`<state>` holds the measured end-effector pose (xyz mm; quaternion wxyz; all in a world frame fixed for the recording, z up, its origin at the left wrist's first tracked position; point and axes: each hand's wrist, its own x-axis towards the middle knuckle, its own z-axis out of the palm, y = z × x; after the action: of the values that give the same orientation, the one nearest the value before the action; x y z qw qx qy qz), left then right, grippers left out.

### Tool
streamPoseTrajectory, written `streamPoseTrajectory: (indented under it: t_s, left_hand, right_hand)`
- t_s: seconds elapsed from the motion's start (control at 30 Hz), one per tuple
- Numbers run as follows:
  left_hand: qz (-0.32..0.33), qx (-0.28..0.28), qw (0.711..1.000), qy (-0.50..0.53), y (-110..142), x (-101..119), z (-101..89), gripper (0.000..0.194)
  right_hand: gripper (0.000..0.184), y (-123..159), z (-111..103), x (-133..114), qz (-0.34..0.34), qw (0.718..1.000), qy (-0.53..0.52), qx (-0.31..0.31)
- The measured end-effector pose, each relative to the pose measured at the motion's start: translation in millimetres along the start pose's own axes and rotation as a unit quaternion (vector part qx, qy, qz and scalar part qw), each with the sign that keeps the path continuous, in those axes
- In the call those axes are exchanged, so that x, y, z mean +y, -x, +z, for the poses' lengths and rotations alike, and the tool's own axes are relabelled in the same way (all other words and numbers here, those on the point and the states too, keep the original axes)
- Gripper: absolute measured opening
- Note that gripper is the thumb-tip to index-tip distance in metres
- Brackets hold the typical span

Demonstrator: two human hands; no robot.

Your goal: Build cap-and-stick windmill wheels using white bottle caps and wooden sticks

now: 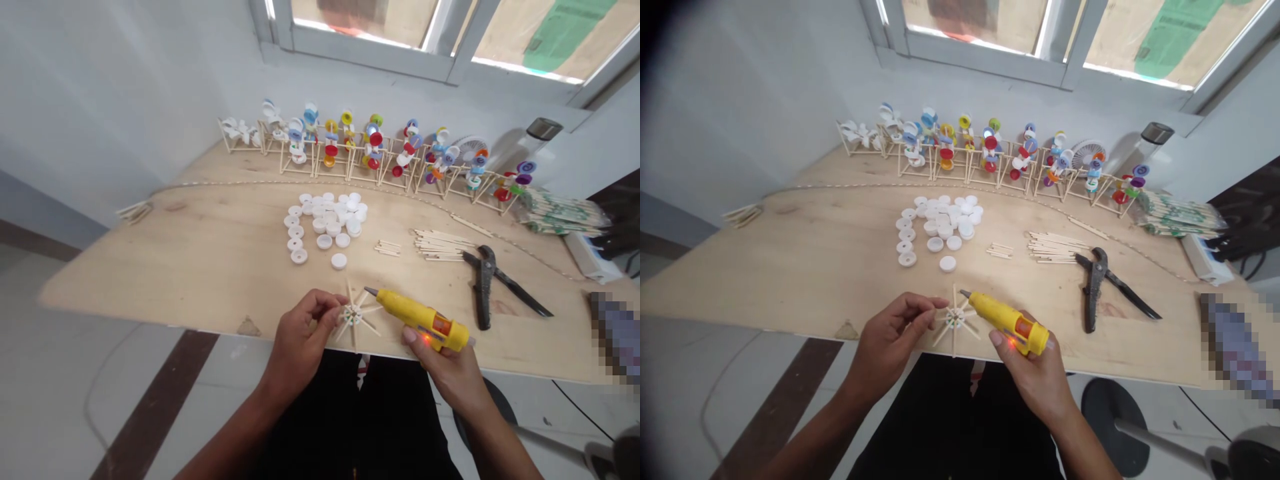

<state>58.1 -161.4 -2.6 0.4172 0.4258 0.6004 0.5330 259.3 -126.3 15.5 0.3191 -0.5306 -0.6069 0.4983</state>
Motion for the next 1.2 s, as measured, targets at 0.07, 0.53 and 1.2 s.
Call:
streamPoseTrajectory:
  t_s: [0.07, 0.53, 1.2]
  left_hand:
    - [-0.01, -0.007, 1.0, 0.02, -2.7, 3.0, 0.0, 0.009]
    - [-0.013, -0.022, 0.993, 0.119, -4.2, 0.2, -4.9, 0.009]
    - [-0.092, -0.03, 0.873, 0.479, -16.0, 3.5, -2.4, 0.017]
  right_hand:
    - [0.026, -0.6, 1.5, 0.5, 0.006, 1.0, -0.012, 0.01]
    - [0.025, -7.2, 13.8, 3.7, 0.018, 0.995, -0.099, 0.004]
    - [0.024, -4.3, 28.7, 2.9, 0.06, 0.966, -0.246, 0.056]
